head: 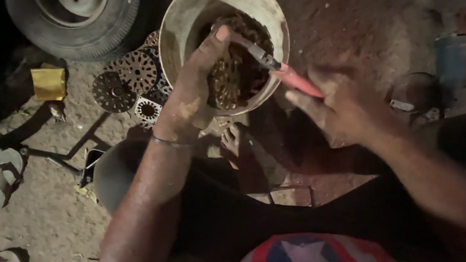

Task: The person uses pliers to pull apart a circular metal component with multiple holes, separating it into smaller pieces. The separated pieces are placed into a bucket while the person continues to work on the remaining parts.

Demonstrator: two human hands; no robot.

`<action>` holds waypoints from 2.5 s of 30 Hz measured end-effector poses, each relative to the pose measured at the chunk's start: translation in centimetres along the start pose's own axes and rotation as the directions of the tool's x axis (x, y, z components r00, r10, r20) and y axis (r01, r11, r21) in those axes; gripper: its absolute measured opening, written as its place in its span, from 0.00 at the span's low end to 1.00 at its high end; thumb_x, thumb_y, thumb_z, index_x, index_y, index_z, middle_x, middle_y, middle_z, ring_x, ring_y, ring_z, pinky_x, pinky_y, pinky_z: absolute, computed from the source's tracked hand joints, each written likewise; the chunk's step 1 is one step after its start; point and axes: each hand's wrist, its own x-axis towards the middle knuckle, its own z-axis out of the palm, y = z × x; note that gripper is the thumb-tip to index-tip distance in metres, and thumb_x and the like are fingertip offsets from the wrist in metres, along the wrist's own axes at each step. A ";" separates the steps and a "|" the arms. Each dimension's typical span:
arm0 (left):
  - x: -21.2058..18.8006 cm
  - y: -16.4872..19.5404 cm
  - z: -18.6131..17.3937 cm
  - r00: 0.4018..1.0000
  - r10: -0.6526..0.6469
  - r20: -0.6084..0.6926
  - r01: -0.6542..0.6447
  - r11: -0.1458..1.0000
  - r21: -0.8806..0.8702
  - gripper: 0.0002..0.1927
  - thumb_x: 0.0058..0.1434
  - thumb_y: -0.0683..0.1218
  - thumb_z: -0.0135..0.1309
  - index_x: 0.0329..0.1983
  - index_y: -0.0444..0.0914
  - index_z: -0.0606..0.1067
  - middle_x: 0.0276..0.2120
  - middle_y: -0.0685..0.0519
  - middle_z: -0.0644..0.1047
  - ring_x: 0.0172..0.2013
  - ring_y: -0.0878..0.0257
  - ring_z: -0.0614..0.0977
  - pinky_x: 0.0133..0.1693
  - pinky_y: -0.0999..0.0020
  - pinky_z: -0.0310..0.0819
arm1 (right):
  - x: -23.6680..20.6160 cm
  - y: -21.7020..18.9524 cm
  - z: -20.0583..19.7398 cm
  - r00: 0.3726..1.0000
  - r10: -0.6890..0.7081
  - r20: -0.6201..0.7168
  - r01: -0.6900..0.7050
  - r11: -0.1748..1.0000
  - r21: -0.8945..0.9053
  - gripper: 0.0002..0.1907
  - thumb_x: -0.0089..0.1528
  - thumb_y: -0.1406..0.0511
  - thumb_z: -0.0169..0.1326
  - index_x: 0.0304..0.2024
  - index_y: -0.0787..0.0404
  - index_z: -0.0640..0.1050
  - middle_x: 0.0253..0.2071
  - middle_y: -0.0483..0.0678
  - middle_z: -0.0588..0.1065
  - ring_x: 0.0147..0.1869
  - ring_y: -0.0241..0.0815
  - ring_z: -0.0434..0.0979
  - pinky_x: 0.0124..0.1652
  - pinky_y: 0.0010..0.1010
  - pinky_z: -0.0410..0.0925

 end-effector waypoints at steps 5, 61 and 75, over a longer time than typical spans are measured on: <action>0.4 -0.3 -0.7 0.964 0.226 0.143 -0.222 0.974 -0.046 0.32 0.76 0.60 0.55 0.60 0.25 0.72 0.49 0.43 0.76 0.49 0.54 0.79 0.57 0.60 0.77 | -0.7 -2.0 2.7 0.971 0.040 0.236 -0.222 0.521 0.824 0.19 0.67 0.55 0.53 0.47 0.67 0.75 0.29 0.53 0.76 0.27 0.41 0.79 0.25 0.34 0.74; -1.4 -0.2 -1.6 0.969 0.159 0.191 -0.186 0.973 0.134 0.29 0.79 0.60 0.47 0.69 0.32 0.69 0.60 0.42 0.76 0.62 0.53 0.79 0.67 0.54 0.73 | -0.2 1.6 0.0 0.906 0.306 0.292 -0.359 0.921 0.148 0.13 0.61 0.60 0.61 0.48 0.55 0.82 0.28 0.50 0.82 0.18 0.40 0.80 0.24 0.32 0.72; 0.0 1.1 -0.4 0.955 0.285 0.086 -0.291 0.954 0.070 0.35 0.74 0.58 0.54 0.75 0.31 0.64 0.62 0.43 0.74 0.62 0.54 0.76 0.67 0.55 0.71 | -0.3 -1.9 -1.9 0.993 -0.032 -0.115 0.024 0.997 -0.073 0.24 0.61 0.60 0.61 0.55 0.67 0.77 0.30 0.54 0.77 0.29 0.45 0.77 0.33 0.38 0.70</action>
